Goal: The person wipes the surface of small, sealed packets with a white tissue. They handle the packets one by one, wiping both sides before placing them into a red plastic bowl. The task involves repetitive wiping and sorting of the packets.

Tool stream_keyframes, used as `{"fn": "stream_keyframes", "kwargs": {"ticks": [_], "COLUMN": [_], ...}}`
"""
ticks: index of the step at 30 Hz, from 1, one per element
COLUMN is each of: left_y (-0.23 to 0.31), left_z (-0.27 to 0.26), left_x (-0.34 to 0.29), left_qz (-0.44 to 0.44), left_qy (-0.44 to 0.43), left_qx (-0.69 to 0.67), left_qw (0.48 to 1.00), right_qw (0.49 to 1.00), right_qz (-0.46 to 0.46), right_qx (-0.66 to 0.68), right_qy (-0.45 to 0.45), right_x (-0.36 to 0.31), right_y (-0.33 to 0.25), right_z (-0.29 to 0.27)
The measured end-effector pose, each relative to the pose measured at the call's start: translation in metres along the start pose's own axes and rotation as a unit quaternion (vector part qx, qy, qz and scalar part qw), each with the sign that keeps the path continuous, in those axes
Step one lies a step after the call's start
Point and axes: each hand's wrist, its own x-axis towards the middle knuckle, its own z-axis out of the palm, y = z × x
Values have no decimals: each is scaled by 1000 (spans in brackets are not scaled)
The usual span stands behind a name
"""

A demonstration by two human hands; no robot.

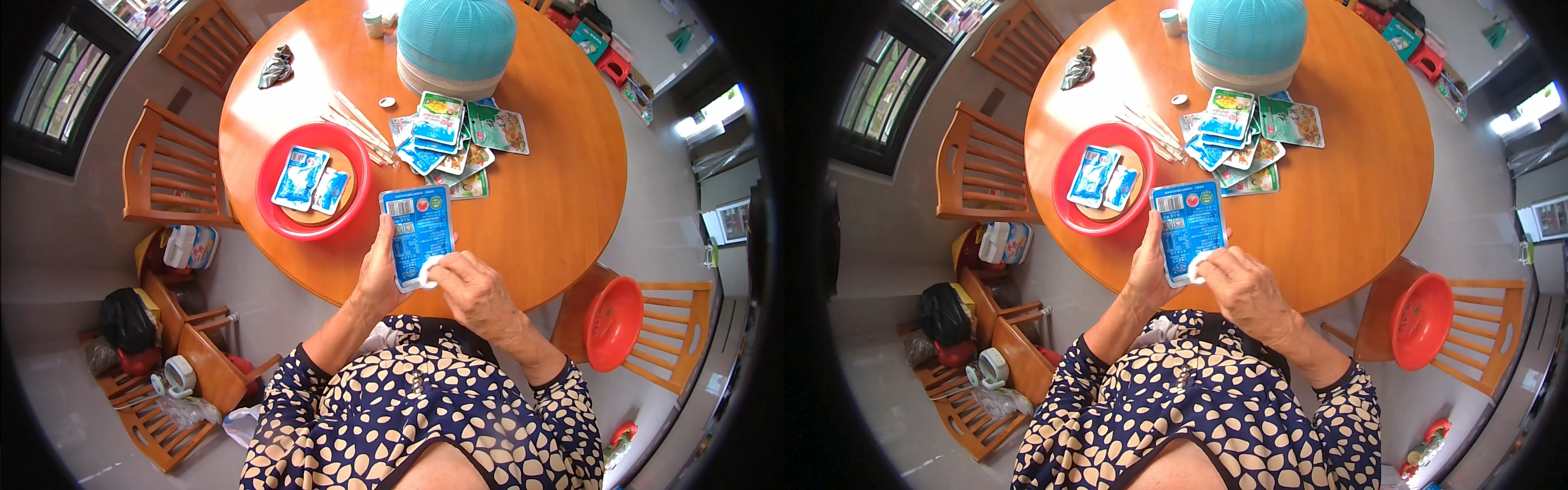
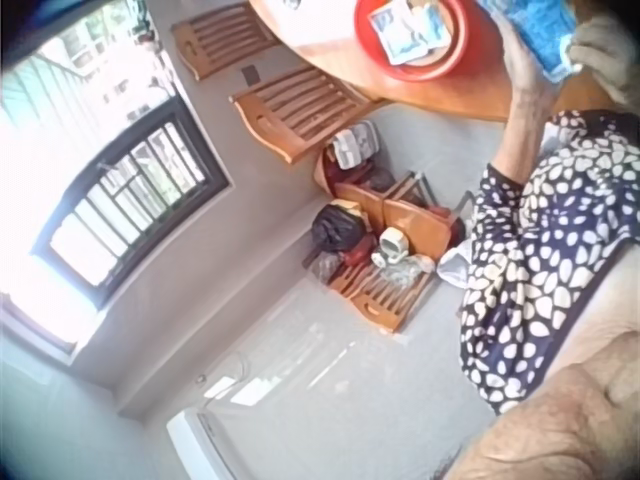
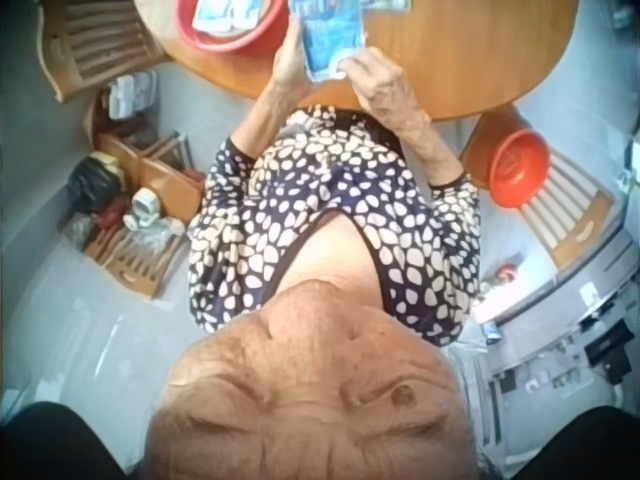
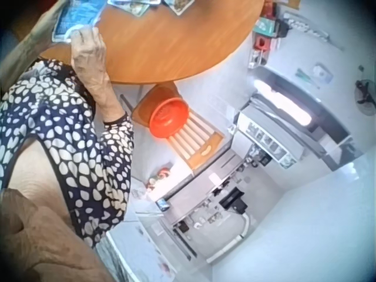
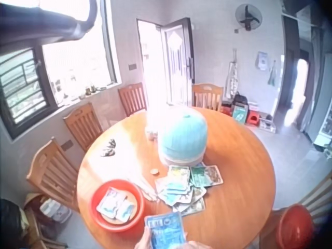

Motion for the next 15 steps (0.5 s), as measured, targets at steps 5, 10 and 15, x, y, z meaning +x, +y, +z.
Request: {"fn": "stream_keyframes", "kwargs": {"ticks": [5,10,15], "left_y": [3,-4,-8], "left_z": [13,9,8], "left_x": [-3,0,-1], "left_qz": [-8,-12,-13], "left_qy": [30,46,60], "left_qx": [6,-2,13], "left_qw": [1000,999,998], "right_qw": [991,994,997], "right_qz": [44,59,68], "right_qx": [-4,-42,-4], "right_qy": [129,77,46], "right_x": [4,4,-7], "right_y": [10,16,10], "right_z": [-11,-6,-4]}}
